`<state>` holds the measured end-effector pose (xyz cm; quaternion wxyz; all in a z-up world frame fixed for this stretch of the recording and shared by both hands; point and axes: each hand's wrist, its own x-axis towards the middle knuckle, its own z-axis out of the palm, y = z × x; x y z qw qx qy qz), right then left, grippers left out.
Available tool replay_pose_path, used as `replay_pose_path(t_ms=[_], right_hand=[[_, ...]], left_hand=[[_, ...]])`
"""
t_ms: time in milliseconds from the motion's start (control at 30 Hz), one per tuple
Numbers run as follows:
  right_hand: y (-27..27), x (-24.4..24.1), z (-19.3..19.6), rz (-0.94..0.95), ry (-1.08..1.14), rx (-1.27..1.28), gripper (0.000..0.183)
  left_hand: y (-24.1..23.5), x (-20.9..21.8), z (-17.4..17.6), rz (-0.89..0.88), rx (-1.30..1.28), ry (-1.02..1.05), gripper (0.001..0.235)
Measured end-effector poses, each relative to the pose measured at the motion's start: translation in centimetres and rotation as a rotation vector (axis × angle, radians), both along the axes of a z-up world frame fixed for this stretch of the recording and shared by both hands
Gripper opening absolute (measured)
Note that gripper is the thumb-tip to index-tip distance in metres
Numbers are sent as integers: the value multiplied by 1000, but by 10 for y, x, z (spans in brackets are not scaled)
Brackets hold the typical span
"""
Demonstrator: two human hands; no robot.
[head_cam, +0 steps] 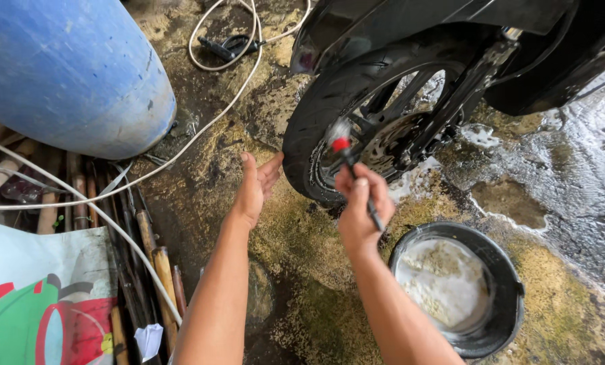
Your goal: The person scrubs the front wheel and tire of a motorcycle using a brush and soapy water from a bucket. They repeatedly dip the brush into the bucket and scrub the tire tread, rim, and brake disc area while rotating the wheel to reach different sections.
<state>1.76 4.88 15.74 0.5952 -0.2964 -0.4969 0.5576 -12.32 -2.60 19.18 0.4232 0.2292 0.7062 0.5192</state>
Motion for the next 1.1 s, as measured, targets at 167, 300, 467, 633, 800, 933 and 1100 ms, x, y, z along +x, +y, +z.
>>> replay_pose_path(t_ms=[167,300,467,633,800,933,1100], right_hand=[[24,10,25,-1,53,71,21],[29,5,29,-70,10,283,23],[40,11,16,-41,-56,335,21],[95,24,39,-148,51,305,21],[40,11,35,-96,-58,330,19],[73,17,35,-153,34,288,23],[33,8,50,-51,134,30,23]], left_hand=[[-2,1,-8,-46,-1,20,92],[-3,12,6,-64,2,-4,84],[-1,13,2,-45,12,17,82],[-4,13,0,-25,13,137,77],[0,6,-3,0,0,146,75],[-6,12,0,23,4,68,76],[-6,4,-1,-25,-3,54,82]])
